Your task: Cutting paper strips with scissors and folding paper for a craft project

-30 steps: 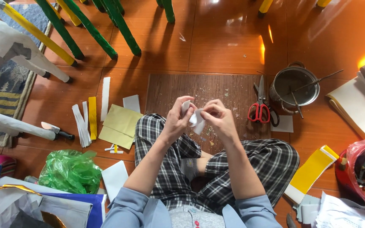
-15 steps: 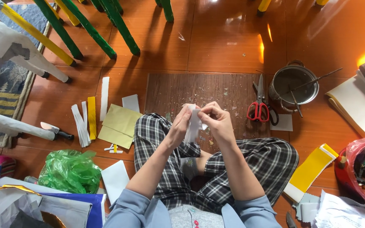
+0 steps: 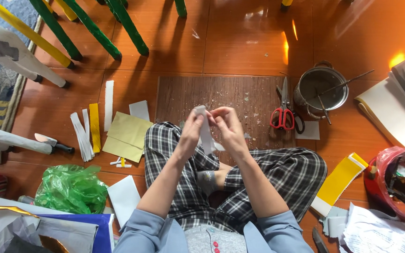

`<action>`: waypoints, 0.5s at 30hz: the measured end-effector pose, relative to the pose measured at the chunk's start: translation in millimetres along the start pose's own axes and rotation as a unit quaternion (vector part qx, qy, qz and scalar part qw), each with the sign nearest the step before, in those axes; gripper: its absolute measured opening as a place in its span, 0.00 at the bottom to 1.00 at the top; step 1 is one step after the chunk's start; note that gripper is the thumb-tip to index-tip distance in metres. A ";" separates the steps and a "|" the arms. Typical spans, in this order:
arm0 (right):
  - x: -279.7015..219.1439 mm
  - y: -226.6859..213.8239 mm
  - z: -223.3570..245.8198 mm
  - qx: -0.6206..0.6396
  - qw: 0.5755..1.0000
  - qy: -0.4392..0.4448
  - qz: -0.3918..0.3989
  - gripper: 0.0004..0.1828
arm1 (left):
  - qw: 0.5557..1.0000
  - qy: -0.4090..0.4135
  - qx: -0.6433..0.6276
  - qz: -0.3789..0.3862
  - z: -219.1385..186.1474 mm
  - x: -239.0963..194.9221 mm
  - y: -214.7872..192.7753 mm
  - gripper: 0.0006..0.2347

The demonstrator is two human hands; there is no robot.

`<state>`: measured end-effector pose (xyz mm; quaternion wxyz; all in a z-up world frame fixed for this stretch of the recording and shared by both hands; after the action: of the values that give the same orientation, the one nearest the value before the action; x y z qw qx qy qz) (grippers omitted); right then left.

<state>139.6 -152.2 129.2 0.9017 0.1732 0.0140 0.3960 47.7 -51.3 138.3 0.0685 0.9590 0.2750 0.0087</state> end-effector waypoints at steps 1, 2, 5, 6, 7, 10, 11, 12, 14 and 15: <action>1.7 -1.0 -10.7 -0.013 0.999 0.007 0.044 0.12 | 0.999 0.020 -0.017 -0.023 -0.6 3.6 -7.4 0.13; 1.8 -0.6 -7.7 -0.014 0.999 0.007 0.045 0.12 | 0.999 0.021 -0.017 -0.023 -5.0 3.7 -7.8 0.13; 2.8 6.7 -0.4 -0.028 0.982 0.033 0.182 0.20 | 0.988 0.019 -0.149 -0.040 -9.3 6.0 -13.9 0.11; 3.4 8.0 2.4 -0.048 0.976 0.035 0.211 0.20 | 0.985 0.031 -0.168 -0.034 -5.5 7.4 -17.0 0.12; 4.2 10.2 5.1 -0.069 0.968 0.037 0.239 0.21 | 0.981 0.044 -0.188 -0.028 -2.0 8.8 -21.1 0.12; -4.6 8.5 -5.3 -0.064 0.954 0.111 0.272 0.25 | 0.969 0.049 -0.243 -0.011 -13.6 6.1 -14.5 0.12; -5.0 7.5 -13.2 -0.065 0.953 0.110 0.274 0.25 | 0.969 0.051 -0.243 -0.012 -12.4 6.7 -14.8 0.12; -5.7 7.0 -20.7 -0.100 0.947 0.087 0.292 0.20 | 0.965 0.046 -0.258 -0.007 -11.1 7.3 -14.9 0.12; -7.6 7.4 -24.7 -0.134 0.939 0.063 0.311 0.14 | 0.961 0.043 -0.273 -0.002 -8.4 9.6 -17.3 0.13; -9.4 8.5 -21.1 -0.083 0.939 0.088 0.322 0.17 | 0.959 0.040 -0.282 -0.005 -7.4 11.2 -19.2 0.13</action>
<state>123.6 -147.3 111.1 0.7325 0.0576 0.0046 0.6783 46.7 -28.3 142.8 0.3249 0.8982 0.2691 0.1235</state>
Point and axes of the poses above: each hand's wrist, its own x-axis towards the middle knuckle, its own y-axis out of the palm, z = x × y, the point moved 2 cm from there along x, towards the middle knuckle
